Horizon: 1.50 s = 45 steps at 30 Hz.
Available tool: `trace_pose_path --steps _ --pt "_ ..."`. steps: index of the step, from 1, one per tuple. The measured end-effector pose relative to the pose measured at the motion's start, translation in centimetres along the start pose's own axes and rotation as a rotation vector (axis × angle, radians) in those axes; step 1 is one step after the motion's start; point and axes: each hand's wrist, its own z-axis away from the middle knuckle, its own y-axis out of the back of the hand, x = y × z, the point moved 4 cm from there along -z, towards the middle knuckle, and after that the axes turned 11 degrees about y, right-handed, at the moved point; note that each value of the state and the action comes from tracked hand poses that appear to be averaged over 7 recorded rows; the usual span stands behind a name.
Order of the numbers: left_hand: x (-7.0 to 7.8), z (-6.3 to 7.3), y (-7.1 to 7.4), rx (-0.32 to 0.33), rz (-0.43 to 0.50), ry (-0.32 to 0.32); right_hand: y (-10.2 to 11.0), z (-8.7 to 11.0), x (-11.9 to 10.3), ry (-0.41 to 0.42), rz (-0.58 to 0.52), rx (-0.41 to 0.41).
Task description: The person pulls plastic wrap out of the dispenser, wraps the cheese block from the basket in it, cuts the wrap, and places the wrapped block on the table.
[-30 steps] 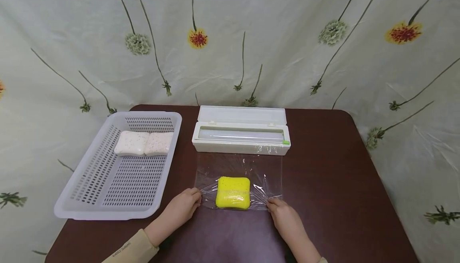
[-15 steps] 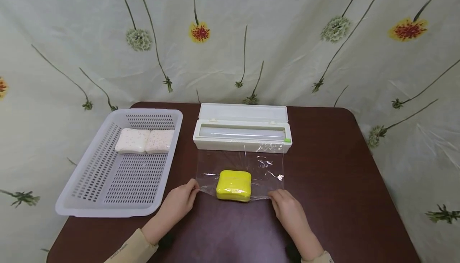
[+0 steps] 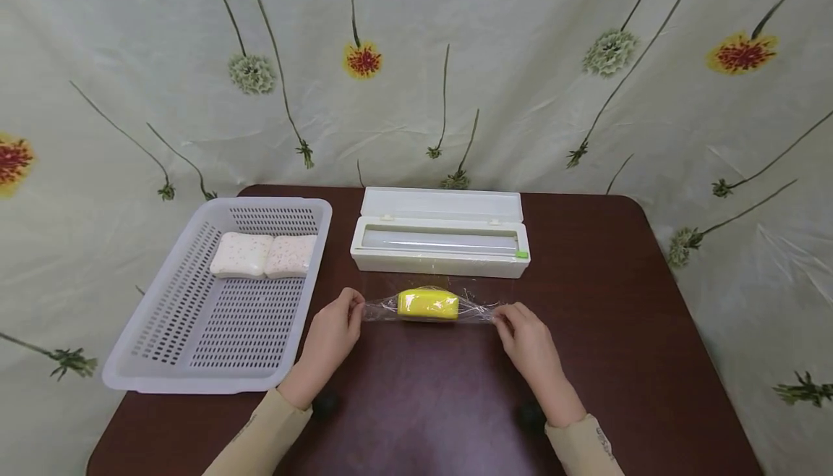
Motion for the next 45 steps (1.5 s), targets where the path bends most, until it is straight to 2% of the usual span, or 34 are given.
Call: trace_pose_path --steps 7,13,16,21,26,30,34,40,45 --pt "0.5 -2.5 -0.9 0.007 0.031 0.108 -0.8 -1.7 1.7 -0.118 -0.031 -0.006" --pt "0.4 -4.3 -1.8 0.034 0.025 0.158 -1.3 -3.1 3.0 -0.180 -0.063 0.004" --pt "0.2 -5.0 -2.3 0.039 0.019 0.178 -1.6 -3.7 3.6 -0.250 -0.087 -0.021" --pt "0.0 -5.8 -3.1 0.042 0.026 0.185 -2.1 -4.5 4.5 -0.358 -0.123 -0.055" --pt "-0.2 -6.1 -3.8 0.064 0.051 0.159 -2.8 -5.0 5.2 -0.429 -0.135 -0.043" --pt "-0.5 -6.3 -4.5 0.066 0.100 0.167 -3.5 -5.2 5.4 -0.477 -0.129 -0.008" --pt "-0.8 -6.5 -5.0 0.085 0.147 0.181 -3.7 -5.3 5.6 -0.512 -0.102 0.067" --pt "-1.0 -7.0 -5.5 0.092 0.152 0.199 -3.7 -4.9 6.0 -0.574 -0.068 0.192" --pt "-0.9 -7.1 -5.5 0.084 0.174 0.234 -3.8 -4.8 6.8 -0.630 -0.072 0.228"
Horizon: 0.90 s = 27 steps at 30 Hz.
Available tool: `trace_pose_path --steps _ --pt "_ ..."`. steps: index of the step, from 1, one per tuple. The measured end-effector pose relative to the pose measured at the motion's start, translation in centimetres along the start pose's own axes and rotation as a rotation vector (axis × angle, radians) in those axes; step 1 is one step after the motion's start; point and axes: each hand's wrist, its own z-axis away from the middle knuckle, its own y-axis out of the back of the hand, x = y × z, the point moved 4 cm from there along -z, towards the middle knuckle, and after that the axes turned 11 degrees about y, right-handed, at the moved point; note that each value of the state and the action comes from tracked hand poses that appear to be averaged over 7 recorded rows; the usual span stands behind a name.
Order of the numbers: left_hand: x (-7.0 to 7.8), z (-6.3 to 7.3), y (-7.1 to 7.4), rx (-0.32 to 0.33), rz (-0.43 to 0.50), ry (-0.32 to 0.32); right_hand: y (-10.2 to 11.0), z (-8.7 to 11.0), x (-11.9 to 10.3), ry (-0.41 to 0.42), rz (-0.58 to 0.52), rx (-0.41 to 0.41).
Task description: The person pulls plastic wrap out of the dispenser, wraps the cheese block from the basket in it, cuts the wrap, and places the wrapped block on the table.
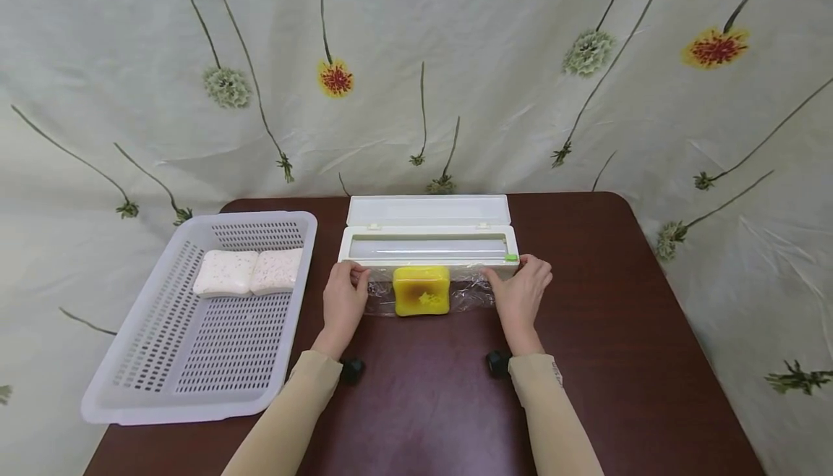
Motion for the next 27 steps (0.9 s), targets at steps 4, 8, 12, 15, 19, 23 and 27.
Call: trace_pose_path --steps 4,8,12,15,19,23,27 --pt "0.3 0.2 0.4 -0.001 0.014 0.010 -0.4 -0.4 0.5 -0.064 -0.062 -0.102" --pt "0.7 0.5 1.0 0.015 0.041 0.008 -0.9 -0.6 1.0 -0.121 -0.142 -0.217" --pt "1.1 0.5 1.7 0.046 0.063 0.011 -1.0 -0.7 1.3 -0.128 -0.157 -0.240" --pt "1.7 0.4 2.1 0.051 0.065 0.003 -0.9 -0.9 1.5 -0.123 -0.137 -0.248" --pt "3.1 0.4 2.6 0.022 0.070 -0.009 -0.8 -1.2 1.9 -0.117 -0.130 -0.273" --pt "5.0 0.4 2.6 -0.032 0.083 -0.051 -1.1 -1.5 2.4 -0.111 -0.153 -0.299" --pt "8.3 0.4 2.1 -0.120 0.110 -0.151 -1.6 -1.6 2.8 -0.104 -0.174 -0.305"
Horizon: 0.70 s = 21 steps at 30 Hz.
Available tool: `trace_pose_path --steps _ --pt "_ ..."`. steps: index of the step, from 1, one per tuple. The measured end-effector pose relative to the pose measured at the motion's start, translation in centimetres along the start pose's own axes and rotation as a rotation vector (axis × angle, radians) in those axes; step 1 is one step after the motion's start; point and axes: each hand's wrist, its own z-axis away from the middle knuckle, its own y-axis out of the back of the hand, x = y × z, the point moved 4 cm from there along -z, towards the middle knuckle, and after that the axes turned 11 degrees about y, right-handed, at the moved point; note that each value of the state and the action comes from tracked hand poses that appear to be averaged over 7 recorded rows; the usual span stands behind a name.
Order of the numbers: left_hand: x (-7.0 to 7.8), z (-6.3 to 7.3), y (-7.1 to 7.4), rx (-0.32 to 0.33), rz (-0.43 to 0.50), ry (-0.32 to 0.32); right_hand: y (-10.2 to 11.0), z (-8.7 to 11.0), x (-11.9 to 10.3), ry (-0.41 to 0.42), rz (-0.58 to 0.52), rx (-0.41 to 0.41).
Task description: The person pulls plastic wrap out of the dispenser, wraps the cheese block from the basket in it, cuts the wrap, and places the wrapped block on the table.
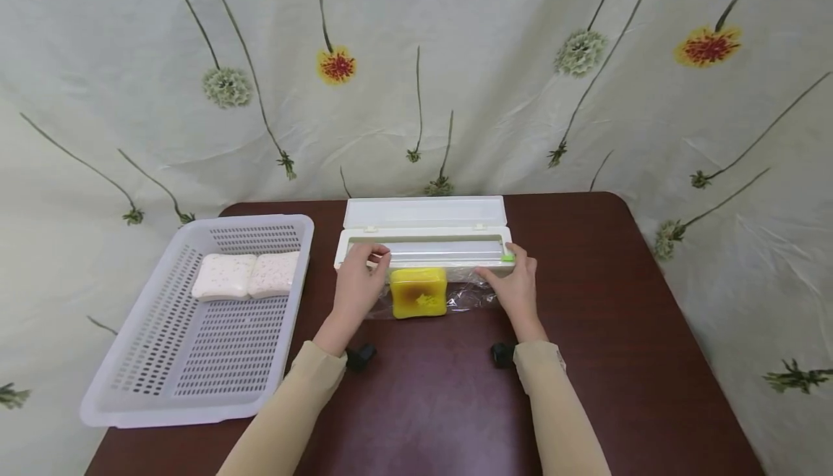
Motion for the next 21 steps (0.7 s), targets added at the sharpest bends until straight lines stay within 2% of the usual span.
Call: trace_pose_path --steps 3,6,10,14,21 --pt "3.0 -0.3 -1.7 -0.094 -0.004 -0.073 0.2 -0.2 0.5 0.000 0.000 0.004" --pt "5.7 -0.3 -4.1 -0.197 -0.052 -0.143 0.5 -0.2 0.7 0.003 0.004 0.007" --pt "8.3 -0.1 -7.5 -0.300 -0.127 -0.216 0.7 -0.3 0.7 0.020 0.015 0.011" --pt "9.7 -0.1 -10.6 -0.340 -0.171 -0.247 0.6 -0.4 0.8 0.024 0.006 0.023" --pt "10.3 -0.6 -14.8 -0.372 -0.188 -0.206 0.2 -0.6 0.8 0.058 -0.010 0.056"
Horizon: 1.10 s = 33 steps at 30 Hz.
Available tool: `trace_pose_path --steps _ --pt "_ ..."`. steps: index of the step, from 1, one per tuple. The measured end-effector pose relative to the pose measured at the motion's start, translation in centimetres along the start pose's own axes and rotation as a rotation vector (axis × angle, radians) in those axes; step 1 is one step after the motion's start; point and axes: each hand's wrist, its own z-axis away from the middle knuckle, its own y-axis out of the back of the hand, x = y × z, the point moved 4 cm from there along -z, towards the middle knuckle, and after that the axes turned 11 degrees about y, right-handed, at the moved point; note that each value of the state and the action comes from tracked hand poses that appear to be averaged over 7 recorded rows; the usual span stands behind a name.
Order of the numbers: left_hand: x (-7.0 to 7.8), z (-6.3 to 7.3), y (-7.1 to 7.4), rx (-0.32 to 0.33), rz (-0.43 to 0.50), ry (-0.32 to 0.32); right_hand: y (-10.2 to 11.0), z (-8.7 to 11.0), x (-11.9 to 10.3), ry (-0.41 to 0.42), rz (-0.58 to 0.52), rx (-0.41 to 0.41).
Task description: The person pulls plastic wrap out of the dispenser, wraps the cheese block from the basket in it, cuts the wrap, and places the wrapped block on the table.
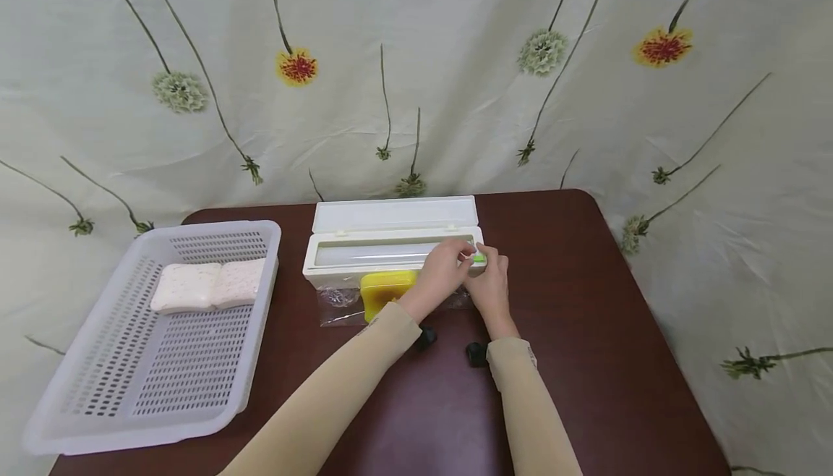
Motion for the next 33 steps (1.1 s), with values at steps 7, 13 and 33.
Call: trace_pose_path --steps 7,13,33 --pt "0.2 -0.8 -1.8 0.041 -0.044 0.043 -0.2 -0.1 -0.4 0.018 0.031 -0.004" --pt "0.0 -1.0 -1.9 0.086 -0.057 0.047 -0.3 -0.1 -0.7 0.039 0.035 0.015" --pt "-0.4 -1.5 -1.7 0.046 -0.087 0.029 0.0 -0.3 0.4 0.084 0.049 0.046"
